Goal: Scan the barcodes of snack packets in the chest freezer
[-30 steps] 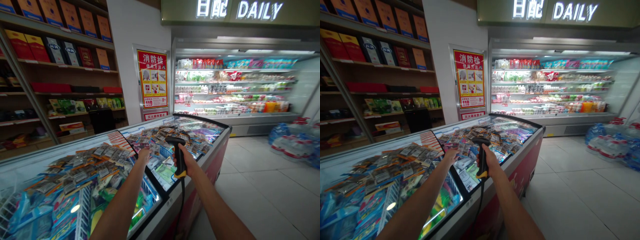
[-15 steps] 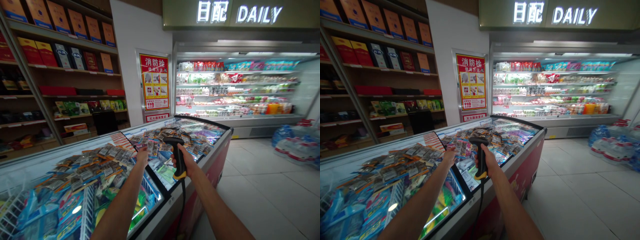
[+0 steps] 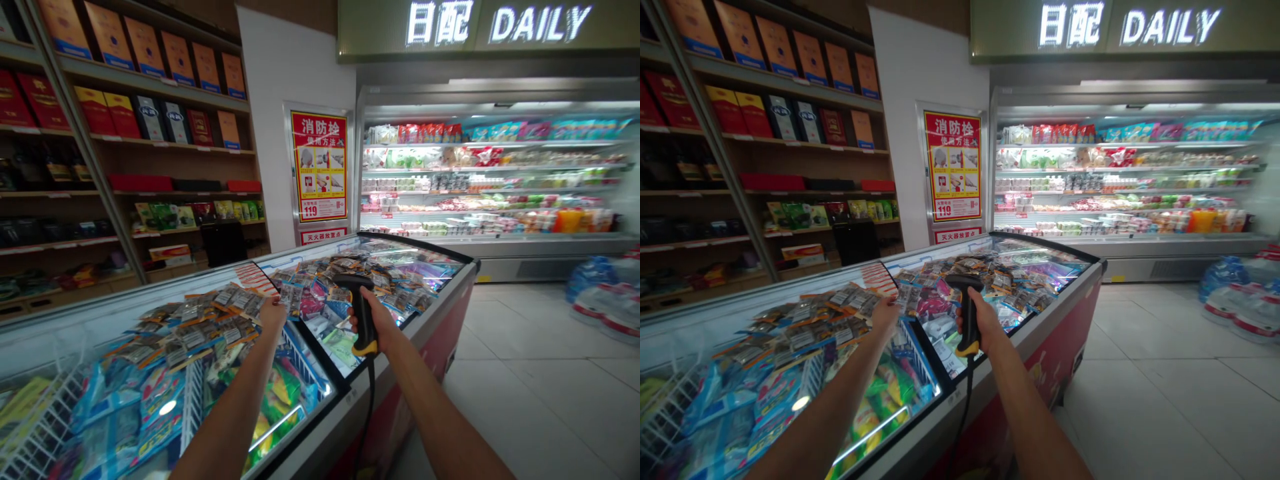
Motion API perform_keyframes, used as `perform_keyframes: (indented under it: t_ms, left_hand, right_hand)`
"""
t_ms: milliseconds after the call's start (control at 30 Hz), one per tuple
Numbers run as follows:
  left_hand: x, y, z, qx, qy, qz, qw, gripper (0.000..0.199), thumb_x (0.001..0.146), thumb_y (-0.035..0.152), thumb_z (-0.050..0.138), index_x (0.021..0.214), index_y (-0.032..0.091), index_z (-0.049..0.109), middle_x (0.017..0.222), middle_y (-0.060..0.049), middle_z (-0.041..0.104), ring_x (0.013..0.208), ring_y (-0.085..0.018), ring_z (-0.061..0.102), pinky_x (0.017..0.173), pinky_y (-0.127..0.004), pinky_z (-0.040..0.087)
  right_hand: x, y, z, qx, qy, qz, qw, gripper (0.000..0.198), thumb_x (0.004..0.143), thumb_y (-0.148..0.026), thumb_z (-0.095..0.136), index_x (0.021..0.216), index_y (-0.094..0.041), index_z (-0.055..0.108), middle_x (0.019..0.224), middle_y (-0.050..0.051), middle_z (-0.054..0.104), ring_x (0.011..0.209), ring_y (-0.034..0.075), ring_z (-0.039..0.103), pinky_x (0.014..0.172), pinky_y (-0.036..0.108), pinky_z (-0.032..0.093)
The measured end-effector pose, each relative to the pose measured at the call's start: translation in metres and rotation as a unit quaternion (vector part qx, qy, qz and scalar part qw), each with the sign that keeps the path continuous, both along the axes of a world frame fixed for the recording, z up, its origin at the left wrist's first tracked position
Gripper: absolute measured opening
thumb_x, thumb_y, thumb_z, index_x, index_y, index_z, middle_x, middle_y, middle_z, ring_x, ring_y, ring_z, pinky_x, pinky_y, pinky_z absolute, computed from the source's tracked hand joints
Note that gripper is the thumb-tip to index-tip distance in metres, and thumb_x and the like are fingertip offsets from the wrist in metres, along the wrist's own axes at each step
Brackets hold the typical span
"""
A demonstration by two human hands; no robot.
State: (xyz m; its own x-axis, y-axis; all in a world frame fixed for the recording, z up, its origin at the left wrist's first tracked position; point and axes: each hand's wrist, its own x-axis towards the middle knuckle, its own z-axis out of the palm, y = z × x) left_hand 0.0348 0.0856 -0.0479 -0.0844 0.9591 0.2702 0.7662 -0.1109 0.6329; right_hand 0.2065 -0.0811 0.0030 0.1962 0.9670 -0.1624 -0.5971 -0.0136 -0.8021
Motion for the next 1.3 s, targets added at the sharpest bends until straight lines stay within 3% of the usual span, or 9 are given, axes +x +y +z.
perform_keyframes:
  t_ms: [100,233,333,467,767,900,1033,1167,1300]
  left_hand:
    - [-0.019,-0.008,0.006,0.016,0.012,0.03,0.999,0.041,0.072,0.014,0.039,0.11,0.013,0.054,0.101,-0.012,0.062,0.096,-0.022,0.056,0.08,-0.031,0.043]
    - [-0.026,-0.024,0.007,0.092,0.119,0.027,0.988,0.041,0.073,0.014,0.04,0.113,0.016,0.053,0.116,-0.013,0.052,0.11,-0.025,0.044,0.088,-0.036,0.037]
    - [-0.019,-0.031,0.0,0.122,0.216,-0.039,0.968,0.037,0.075,0.017,0.041,0.109,0.023,0.056,0.123,-0.008,0.049,0.116,-0.026,0.037,0.094,-0.044,0.03]
    - [-0.012,-0.029,-0.011,0.104,0.277,-0.135,0.946,0.036,0.077,0.018,0.041,0.108,0.029,0.056,0.123,-0.004,0.051,0.118,-0.026,0.035,0.098,-0.055,0.017]
    - [-0.031,-0.007,-0.002,0.107,0.317,-0.069,0.94,0.041,0.077,0.007,0.031,0.098,0.024,0.062,0.112,-0.007,0.057,0.11,-0.027,0.041,0.093,-0.058,0.019]
    - [0.002,-0.009,0.001,0.124,0.293,-0.079,0.945,0.04,0.079,0.01,0.03,0.101,0.021,0.061,0.112,-0.011,0.056,0.109,-0.028,0.044,0.095,-0.057,0.019]
    - [0.056,-0.013,-0.006,0.111,0.256,-0.168,0.945,0.042,0.079,0.012,0.032,0.113,0.022,0.054,0.124,-0.01,0.05,0.116,-0.025,0.041,0.099,-0.052,0.021]
    - [0.102,-0.022,-0.014,0.063,0.256,-0.274,0.925,0.043,0.083,0.016,0.031,0.124,0.02,0.044,0.136,-0.01,0.037,0.125,-0.024,0.032,0.099,-0.052,0.022]
    - [0.124,-0.031,-0.02,0.033,0.271,-0.343,0.899,0.042,0.085,0.026,0.033,0.127,0.023,0.039,0.139,-0.009,0.033,0.128,-0.025,0.026,0.1,-0.054,0.019]
  right_hand:
    - [-0.002,0.001,-0.001,0.003,-0.002,0.0,1.0,0.03,0.081,-0.043,0.044,0.074,-0.015,0.052,0.049,-0.001,0.052,0.035,0.008,0.046,0.033,0.019,0.038]
    - [-0.003,0.001,-0.001,0.005,0.001,-0.003,1.0,0.03,0.08,-0.044,0.044,0.074,-0.015,0.052,0.049,-0.001,0.053,0.036,0.009,0.047,0.034,0.019,0.039]
    - [-0.002,0.0,0.0,0.011,0.004,-0.006,1.0,0.029,0.08,-0.043,0.045,0.074,-0.015,0.052,0.049,-0.001,0.053,0.036,0.009,0.047,0.033,0.019,0.038]
    - [0.003,-0.002,-0.002,0.012,0.008,-0.011,1.0,0.027,0.08,-0.042,0.046,0.074,-0.016,0.052,0.049,-0.001,0.053,0.036,0.008,0.047,0.033,0.019,0.038]
    - [0.024,-0.006,-0.005,0.013,0.012,-0.047,0.999,0.026,0.081,-0.04,0.045,0.074,-0.016,0.052,0.048,-0.002,0.052,0.037,0.009,0.047,0.034,0.02,0.039]
    - [0.036,-0.009,-0.007,0.013,0.016,-0.062,0.998,0.027,0.08,-0.042,0.047,0.075,-0.016,0.053,0.048,-0.002,0.052,0.037,0.009,0.047,0.034,0.019,0.039]
    - [0.047,-0.012,-0.009,0.019,0.017,-0.074,0.997,0.026,0.079,-0.042,0.047,0.074,-0.017,0.053,0.049,-0.002,0.053,0.037,0.008,0.047,0.034,0.019,0.038]
    - [0.057,-0.016,-0.012,0.015,0.015,-0.086,0.996,0.025,0.079,-0.042,0.047,0.076,-0.017,0.052,0.05,-0.001,0.054,0.037,0.009,0.047,0.034,0.019,0.039]
    - [0.064,-0.018,-0.014,0.009,0.01,-0.096,0.995,0.024,0.08,-0.04,0.046,0.074,-0.017,0.051,0.048,-0.001,0.054,0.036,0.009,0.047,0.033,0.02,0.039]
